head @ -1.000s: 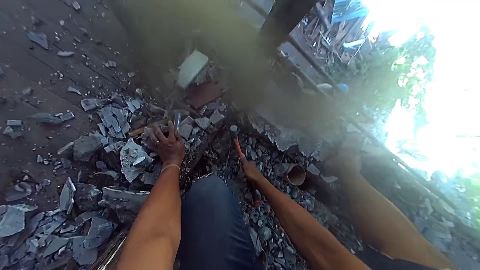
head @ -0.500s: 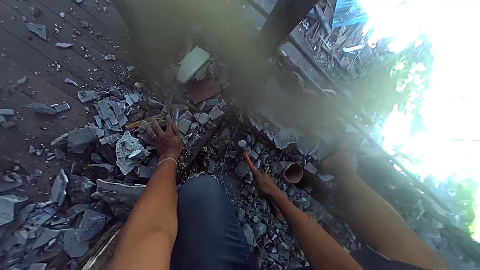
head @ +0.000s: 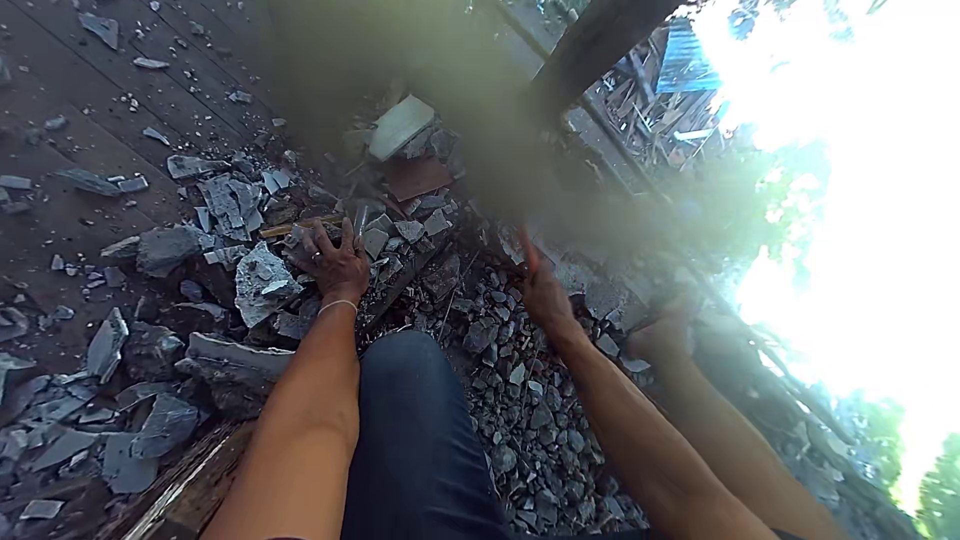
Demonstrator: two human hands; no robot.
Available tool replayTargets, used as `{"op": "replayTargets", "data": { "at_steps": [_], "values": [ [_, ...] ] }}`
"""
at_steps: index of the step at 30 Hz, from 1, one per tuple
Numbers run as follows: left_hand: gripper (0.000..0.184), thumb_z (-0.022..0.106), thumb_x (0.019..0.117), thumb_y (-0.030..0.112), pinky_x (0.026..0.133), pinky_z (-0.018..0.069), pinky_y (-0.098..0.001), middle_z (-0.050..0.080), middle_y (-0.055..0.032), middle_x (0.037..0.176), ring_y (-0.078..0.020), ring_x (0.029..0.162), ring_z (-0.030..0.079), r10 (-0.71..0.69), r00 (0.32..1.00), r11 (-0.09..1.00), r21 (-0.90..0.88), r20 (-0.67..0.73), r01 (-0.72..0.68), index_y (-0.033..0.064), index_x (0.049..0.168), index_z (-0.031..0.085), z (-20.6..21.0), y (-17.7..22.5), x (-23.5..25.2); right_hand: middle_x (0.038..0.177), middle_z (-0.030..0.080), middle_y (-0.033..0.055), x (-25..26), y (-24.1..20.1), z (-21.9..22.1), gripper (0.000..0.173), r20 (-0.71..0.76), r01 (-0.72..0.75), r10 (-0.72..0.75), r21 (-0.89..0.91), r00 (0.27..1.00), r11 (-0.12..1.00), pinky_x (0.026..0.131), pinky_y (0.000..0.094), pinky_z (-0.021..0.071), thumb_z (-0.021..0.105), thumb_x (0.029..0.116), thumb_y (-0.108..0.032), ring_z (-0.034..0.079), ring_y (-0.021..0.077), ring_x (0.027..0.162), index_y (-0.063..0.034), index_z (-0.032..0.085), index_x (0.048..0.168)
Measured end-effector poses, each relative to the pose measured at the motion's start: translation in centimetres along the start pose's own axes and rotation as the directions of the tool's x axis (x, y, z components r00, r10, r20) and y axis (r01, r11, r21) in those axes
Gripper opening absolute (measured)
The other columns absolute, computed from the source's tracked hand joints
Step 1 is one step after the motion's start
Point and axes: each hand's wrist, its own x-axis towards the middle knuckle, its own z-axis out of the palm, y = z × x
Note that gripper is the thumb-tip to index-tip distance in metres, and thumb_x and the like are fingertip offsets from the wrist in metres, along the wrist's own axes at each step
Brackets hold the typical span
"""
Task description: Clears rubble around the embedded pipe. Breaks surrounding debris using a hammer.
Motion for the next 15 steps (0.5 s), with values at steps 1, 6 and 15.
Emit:
{"op": "replayTargets", "data": {
  "at_steps": [1, 6, 15],
  "values": [
    [0.057, 0.026, 0.1093, 0.053, 0.112, 0.0073, -0.0841, 0.014, -0.0183, 0.172, -0.0514, 0.156, 0.008, 0.006, 1.000, 1.000, -0.003, 0.011, -0.006, 0.0351, 0.163, 0.030, 0.0, 0.0, -0.2, 0.098, 0.070, 0.0200, -0.4, 0.5, 1.0, 0.040, 0.073, -0.024, 0.026, -0.033, 0.997, 0.999, 0.080, 0.0586, 0.0578, 0.050, 0.1040, -0.027, 0.072, 0.0377, 0.091, -0.0044, 0.049, 0.137],
    [0.056, 0.025, 0.1092, 0.053, 0.113, 0.0070, -0.0827, 0.017, -0.0170, 0.172, -0.0503, 0.156, 0.010, 0.009, 1.000, 1.000, 0.003, 0.000, -0.009, 0.0349, 0.161, 0.034, -0.2, 0.5, 0.3, 0.098, 0.069, 0.0160, -1.3, 1.2, -1.4, 0.041, 0.366, 0.060, -0.076, 0.056, 0.927, 0.997, 0.080, 0.0555, 0.0565, 0.066, 0.0949, -0.035, 0.069, 0.0308, 0.088, -0.0059, 0.062, 0.124],
    [0.055, 0.030, 0.1092, 0.051, 0.114, 0.0058, -0.0822, 0.017, -0.0184, 0.171, -0.0503, 0.156, 0.010, 0.005, 1.000, 1.000, -0.025, -0.006, -0.006, 0.0343, 0.161, 0.035, -0.8, 0.7, 0.1, 0.093, 0.068, 0.0157, -0.8, 0.9, 3.5, 0.052, 0.076, -0.066, 0.040, 0.379, 0.996, 0.923, 0.072, 0.0513, 0.0589, 0.060, 0.0998, -0.032, 0.069, 0.0280, 0.076, -0.0064, 0.047, 0.143]
  ]
}}
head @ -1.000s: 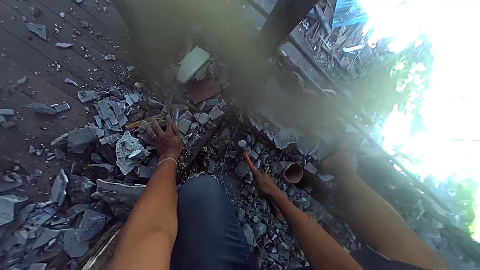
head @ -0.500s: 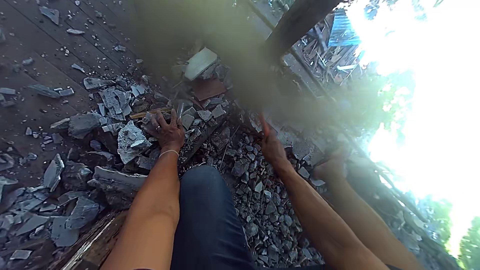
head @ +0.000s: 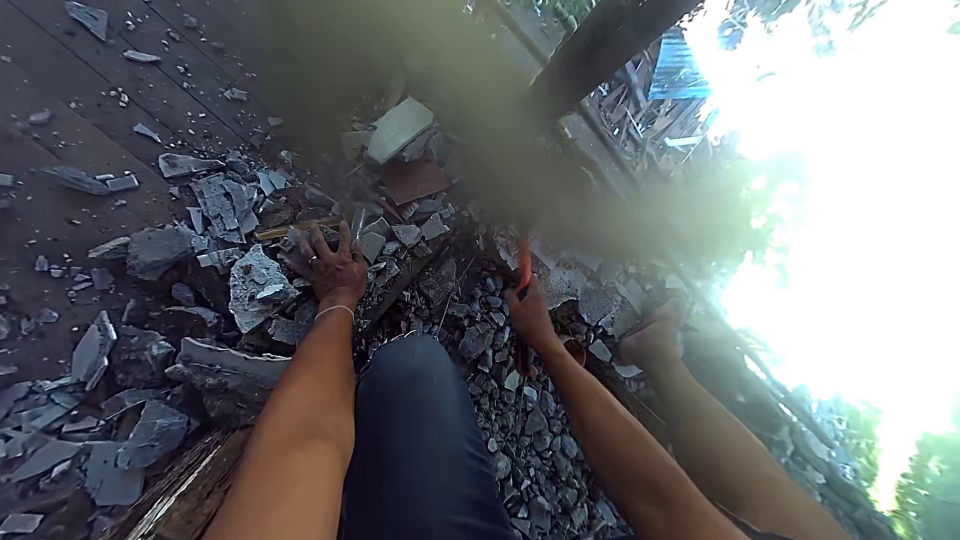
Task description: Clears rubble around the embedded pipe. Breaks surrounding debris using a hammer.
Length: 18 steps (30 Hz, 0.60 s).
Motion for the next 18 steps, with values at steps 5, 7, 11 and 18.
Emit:
{"op": "replayTargets", "data": {
  "at_steps": [5, 7, 11, 18],
  "values": [
    [0.055, 0.030, 0.1090, 0.052, 0.113, 0.0076, -0.0832, 0.017, -0.0189, 0.171, -0.0506, 0.156, 0.010, 0.012, 1.000, 1.000, -0.009, -0.008, -0.013, 0.0349, 0.161, 0.035, 0.7, -0.6, -0.5, 0.086, 0.066, 0.0129, -2.1, 0.2, 0.1, 0.041, 0.310, -0.112, 0.098, 0.026, 0.946, 0.993, 0.060, 0.0460, 0.0570, 0.071, 0.0902, -0.024, 0.064, 0.0239, 0.064, -0.0050, 0.060, 0.125],
    [0.055, 0.030, 0.1090, 0.052, 0.114, 0.0072, -0.0825, 0.017, -0.0184, 0.171, -0.0504, 0.156, 0.010, 0.002, 1.000, 1.000, -0.003, -0.012, -0.002, 0.0346, 0.160, 0.036, 0.5, -0.2, 0.1, 0.076, 0.062, 0.0100, -2.0, -2.6, -2.2, 0.038, 0.224, -0.138, 0.095, 0.184, 0.970, 0.973, 0.054, 0.0409, 0.0570, 0.067, 0.0969, -0.029, 0.061, 0.0204, 0.054, -0.0031, 0.059, 0.123],
    [0.054, 0.030, 0.1091, 0.051, 0.115, 0.0063, -0.0809, 0.019, -0.0186, 0.171, -0.0481, 0.157, 0.011, -0.042, 0.999, 0.999, 0.023, 0.017, 0.042, 0.0360, 0.160, 0.037, -0.4, 0.4, 0.3, 0.061, 0.050, -0.0008, -2.4, -9.4, -10.6, 0.044, 0.007, 0.136, -0.171, 0.577, 0.985, 0.805, 0.046, 0.0326, 0.0528, 0.033, 0.1115, -0.048, 0.051, 0.0125, 0.046, -0.0092, 0.054, 0.111],
    [0.054, 0.028, 0.1094, 0.052, 0.115, 0.0066, -0.0813, 0.018, -0.0165, 0.171, -0.0477, 0.157, 0.010, -0.046, 0.999, 0.999, 0.027, 0.016, 0.046, 0.0363, 0.160, 0.036, -0.5, 0.6, 0.2, 0.061, 0.055, 0.0010, -2.9, -10.8, -12.1, 0.050, -0.654, 0.816, -0.488, 0.446, 0.578, 0.369, 0.047, 0.0406, 0.0566, 0.024, 0.1116, -0.050, 0.057, 0.0183, 0.047, -0.0130, 0.054, 0.096]
  ]
}}
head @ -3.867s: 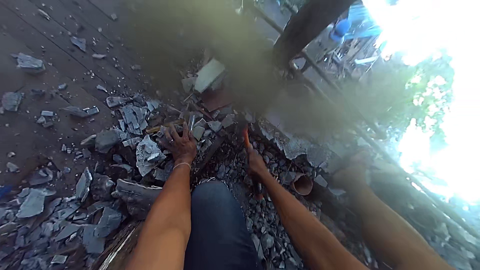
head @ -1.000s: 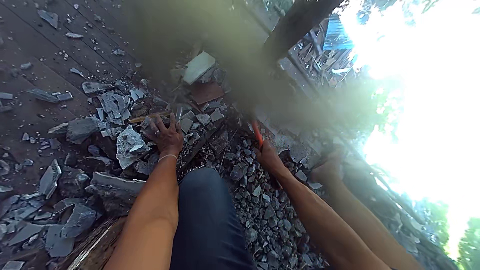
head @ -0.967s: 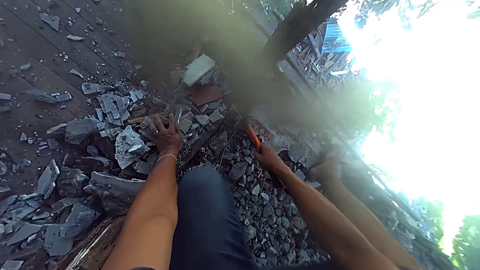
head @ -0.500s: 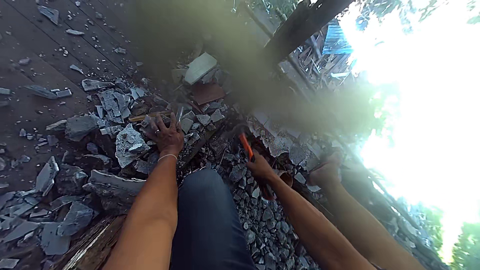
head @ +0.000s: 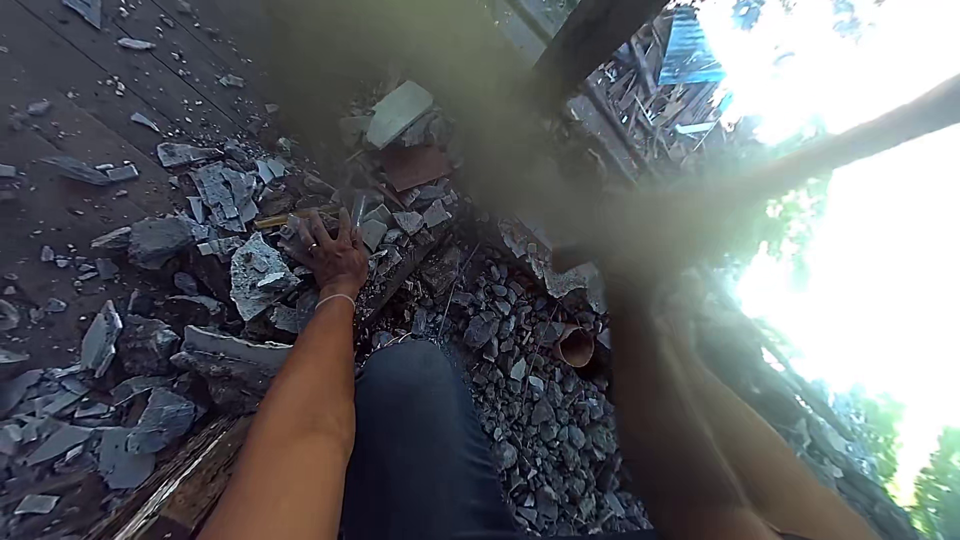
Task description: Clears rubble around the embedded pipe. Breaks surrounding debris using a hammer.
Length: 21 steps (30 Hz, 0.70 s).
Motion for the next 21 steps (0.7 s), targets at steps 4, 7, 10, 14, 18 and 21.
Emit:
{"op": "replayTargets", "data": {
  "at_steps": [4, 7, 10, 14, 18, 21],
  "values": [
    [0.054, 0.026, 0.1092, 0.053, 0.115, 0.0064, -0.0814, 0.019, -0.0158, 0.171, -0.0480, 0.157, 0.010, -0.003, 1.000, 1.000, 0.012, 0.007, 0.003, 0.0392, 0.160, 0.035, 0.4, -0.3, -0.5, 0.079, 0.065, 0.0140, -14.3, 12.0, -3.0, 0.059, 0.107, -0.435, 0.765, -0.769, 0.635, 0.469, 0.070, 0.0495, 0.0582, 0.036, 0.1086, -0.052, 0.066, 0.0261, 0.069, -0.0009, 0.064, 0.115],
    [0.053, 0.028, 0.1092, 0.052, 0.114, 0.0088, -0.0812, 0.022, -0.0167, 0.170, -0.0490, 0.156, 0.012, 0.004, 0.999, 1.000, 0.004, -0.037, -0.004, 0.0381, 0.159, 0.038, 0.1, -0.1, 0.2, 0.080, 0.063, 0.0118, -13.6, 12.5, -0.3, 0.061, 0.084, -0.460, 0.918, -0.845, 0.387, 0.272, 0.067, 0.0488, 0.0571, 0.039, 0.1063, -0.060, 0.065, 0.0259, 0.067, -0.0049, 0.067, 0.108],
    [0.054, 0.029, 0.1089, 0.053, 0.115, 0.0074, -0.0814, 0.021, -0.0177, 0.171, -0.0494, 0.156, 0.012, 0.006, 1.000, 1.000, 0.006, -0.007, -0.006, 0.0378, 0.160, 0.037, 0.3, -0.3, -0.3, 0.077, 0.066, 0.0125, -9.2, 6.6, 1.1, 0.055, 0.113, -0.437, 0.799, -0.787, 0.591, 0.435, 0.065, 0.0505, 0.0597, 0.042, 0.1078, -0.053, 0.067, 0.0268, 0.064, -0.0048, 0.067, 0.114],
    [0.054, 0.032, 0.1091, 0.050, 0.115, 0.0059, -0.0818, 0.020, -0.0197, 0.170, -0.0502, 0.156, 0.011, 0.014, 1.000, 1.000, -0.014, 0.008, -0.014, 0.0349, 0.160, 0.037, -0.4, 0.1, -0.2, 0.071, 0.066, 0.0020, -0.5, -4.1, 1.2, 0.033, 0.190, -0.147, 0.270, -0.489, 0.944, 0.859, 0.057, 0.0365, 0.0605, 0.049, 0.1096, -0.032, 0.065, 0.0140, 0.058, -0.0020, 0.062, 0.109],
    [0.053, 0.032, 0.1090, 0.050, 0.114, 0.0070, -0.0824, 0.022, -0.0202, 0.169, -0.0509, 0.156, 0.012, 0.013, 1.000, 1.000, -0.013, -0.003, -0.013, 0.0351, 0.160, 0.038, -0.3, 0.0, -0.3, 0.066, 0.057, -0.0044, 2.9, -6.4, 2.4, 0.024, 0.107, 0.246, -0.251, 0.055, 0.962, 0.968, 0.048, 0.0341, 0.0565, 0.038, 0.1123, -0.032, 0.058, 0.0125, 0.050, -0.0159, 0.050, 0.100],
    [0.053, 0.031, 0.1091, 0.051, 0.115, 0.0064, -0.0817, 0.023, -0.0208, 0.169, -0.0510, 0.156, 0.012, 0.006, 1.000, 1.000, -0.015, -0.021, -0.006, 0.0359, 0.159, 0.039, -0.2, 0.0, 0.2, 0.065, 0.055, -0.0002, -4.9, 3.5, -0.3, 0.021, 0.131, 0.179, -0.177, -0.008, 0.975, 0.984, 0.049, 0.0374, 0.0524, 0.047, 0.1056, -0.022, 0.057, 0.0171, 0.052, -0.0166, 0.054, 0.087]
  ]
}}
